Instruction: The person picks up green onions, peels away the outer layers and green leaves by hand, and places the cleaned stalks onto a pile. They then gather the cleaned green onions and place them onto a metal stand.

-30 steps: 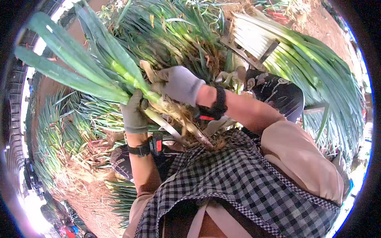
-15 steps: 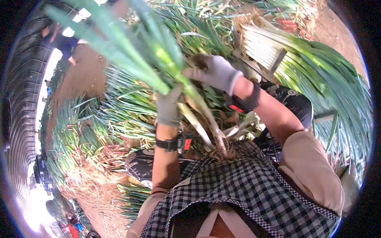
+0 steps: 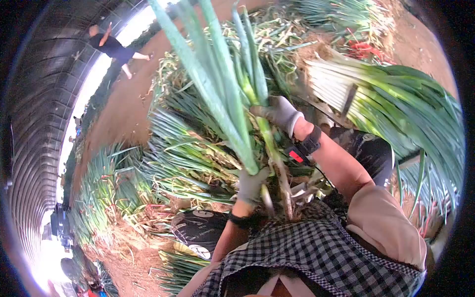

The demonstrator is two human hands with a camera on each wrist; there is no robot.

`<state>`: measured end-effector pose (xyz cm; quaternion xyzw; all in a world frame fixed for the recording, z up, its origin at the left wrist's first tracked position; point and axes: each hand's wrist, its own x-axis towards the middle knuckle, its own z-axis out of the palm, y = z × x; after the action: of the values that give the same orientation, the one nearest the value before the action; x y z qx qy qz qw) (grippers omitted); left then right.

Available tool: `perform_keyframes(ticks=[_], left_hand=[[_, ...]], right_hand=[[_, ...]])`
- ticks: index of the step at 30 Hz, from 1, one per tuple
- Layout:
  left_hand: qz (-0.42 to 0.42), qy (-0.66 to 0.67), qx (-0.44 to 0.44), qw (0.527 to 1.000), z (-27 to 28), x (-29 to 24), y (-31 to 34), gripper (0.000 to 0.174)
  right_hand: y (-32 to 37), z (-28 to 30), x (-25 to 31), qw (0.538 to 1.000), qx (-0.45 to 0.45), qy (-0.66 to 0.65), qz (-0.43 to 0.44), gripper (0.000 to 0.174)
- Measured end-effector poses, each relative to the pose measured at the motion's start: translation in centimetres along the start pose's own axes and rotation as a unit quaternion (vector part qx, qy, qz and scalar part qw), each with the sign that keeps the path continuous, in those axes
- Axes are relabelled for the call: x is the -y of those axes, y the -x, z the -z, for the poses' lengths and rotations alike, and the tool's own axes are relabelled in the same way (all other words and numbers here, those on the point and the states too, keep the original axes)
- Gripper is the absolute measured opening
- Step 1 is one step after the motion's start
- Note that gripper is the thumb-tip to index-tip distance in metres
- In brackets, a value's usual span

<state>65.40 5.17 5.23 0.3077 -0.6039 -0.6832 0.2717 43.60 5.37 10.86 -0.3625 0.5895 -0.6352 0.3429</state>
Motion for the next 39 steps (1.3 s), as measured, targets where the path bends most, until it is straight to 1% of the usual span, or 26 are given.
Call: perform_keyframes(ticks=[1,2,3,5,6,7,8,9,10,13,14,15,17,18,20,21,23,25,26,29,30,32,34,35,37,39], left_hand=[[0.024,0.013,-0.016,0.999,0.8,0.0,0.7,0.028],[-0.003,-0.061,-0.080,0.995,1.8,1.2,0.8,0.031],[0.025,-0.118,-0.087,0.989,2.9,-0.8,1.4,0.031],[0.000,-0.124,-0.157,0.980,4.3,-1.5,1.9,0.021],[-0.048,-0.026,-0.187,0.981,4.6,-2.0,1.8,0.017],[-0.031,0.053,-0.194,0.979,4.2,-4.3,2.2,0.015],[-0.012,0.005,-0.182,0.983,5.8,-4.3,1.9,0.013],[-0.018,0.053,-0.191,0.980,5.2,-7.4,2.1,0.011],[-0.059,0.059,-0.195,0.977,5.9,-8.1,1.3,0.011],[-0.107,0.054,-0.149,0.981,6.7,-12.5,-1.3,0.022],[-0.114,0.061,-0.149,0.980,6.7,-13.4,-2.4,0.022],[-0.127,0.069,-0.069,0.987,8.8,-12.5,-4.3,0.023],[-0.092,0.068,-0.127,0.985,9.2,-12.8,-6.0,0.035],[-0.089,0.072,-0.131,0.985,9.3,-12.4,-6.5,0.035],[-0.151,0.065,-0.148,0.975,9.4,-11.0,-7.1,0.031],[-0.146,0.069,-0.152,0.975,9.8,-10.4,-7.2,0.031],[-0.111,0.061,-0.178,0.976,10.3,-9.3,-7.7,0.022],[-0.092,0.055,-0.184,0.977,10.9,-8.6,-8.2,0.022],[-0.069,0.043,-0.190,0.978,11.1,-8.2,-8.3,0.024],[-0.060,0.026,-0.199,0.978,12.0,-7.0,-9.1,0.025],[-0.035,-0.008,-0.218,0.975,12.5,-6.5,-9.4,0.025],[-0.008,-0.039,-0.240,0.970,12.8,-6.3,-9.2,0.026],[-0.011,0.055,-0.224,0.973,12.8,-7.3,-8.2,0.028],[-0.010,0.058,-0.225,0.972,13.2,-7.3,-8.0,0.028],[-0.024,0.088,-0.205,0.974,13.8,-7.5,-7.5,0.025],[-0.039,0.132,-0.191,0.972,13.4,-7.7,-7.2,0.022]], right_hand=[[0.7,0.5,2.1,0.996,0.030,0.085,0.020,0.048],[1.2,0.5,3.1,0.996,0.026,0.078,0.026,0.047],[1.6,0.3,3.8,0.997,0.024,0.070,0.030,0.045],[2.2,0.0,6.0,0.993,0.054,0.097,-0.044,0.041],[1.8,-0.6,5.3,0.994,0.058,0.087,-0.011,0.041],[1.4,-1.0,4.4,0.995,0.068,0.048,-0.050,0.043],[1.6,-1.8,5.0,0.996,0.072,0.041,-0.045,0.044],[1.8,-2.7,5.9,0.996,0.077,0.033,-0.039,0.046],[1.4,-3.1,6.0,0.992,0.107,0.063,-0.025,0.049],[1.2,-6.0,6.3,0.985,0.159,0.051,-0.041,0.056],[0.3,-7.0,4.7,0.980,0.194,0.048,-0.013,0.062],[0.9,-7.9,6.2,0.971,0.226,0.081,-0.022,0.065],[0.7,-9.6,6.4,0.951,0.226,0.211,-0.011,0.064],[1.1,-10.4,6.5,0.964,0.222,0.142,-0.008,0.062],[-0.2,-11.4,3.9,0.958,0.211,0.193,0.003,0.064],[-0.2,-12.0,3.6,0.950,0.198,0.242,0.018,0.065],[0.1,-12.4,2.7,0.948,0.190,0.254,0.003,0.060],[0.4,-13.2,2.0,0.931,0.112,0.334,0.097,0.052],[0.7,-13.3,1.6,0.924,0.098,0.352,0.112,0.044],[1.2,-13.5,-0.3,0.924,0.044,0.354,0.141,0.039],[1.8,-13.4,0.0,0.923,0.044,0.356,0.139,0.039],[4.2,-12.3,1.0,0.901,0.089,0.420,0.068,0.038],[7.3,-10.3,1.1,0.930,0.109,0.344,0.075,0.036],[8.7,-9.1,2.7,0.932,0.137,0.335,0.001,0.037],[10.8,-7.1,1.9,0.965,0.101,0.242,-0.015,0.043],[11.1,-4.4,2.2,0.933,0.136,0.284,-0.176,0.049]])
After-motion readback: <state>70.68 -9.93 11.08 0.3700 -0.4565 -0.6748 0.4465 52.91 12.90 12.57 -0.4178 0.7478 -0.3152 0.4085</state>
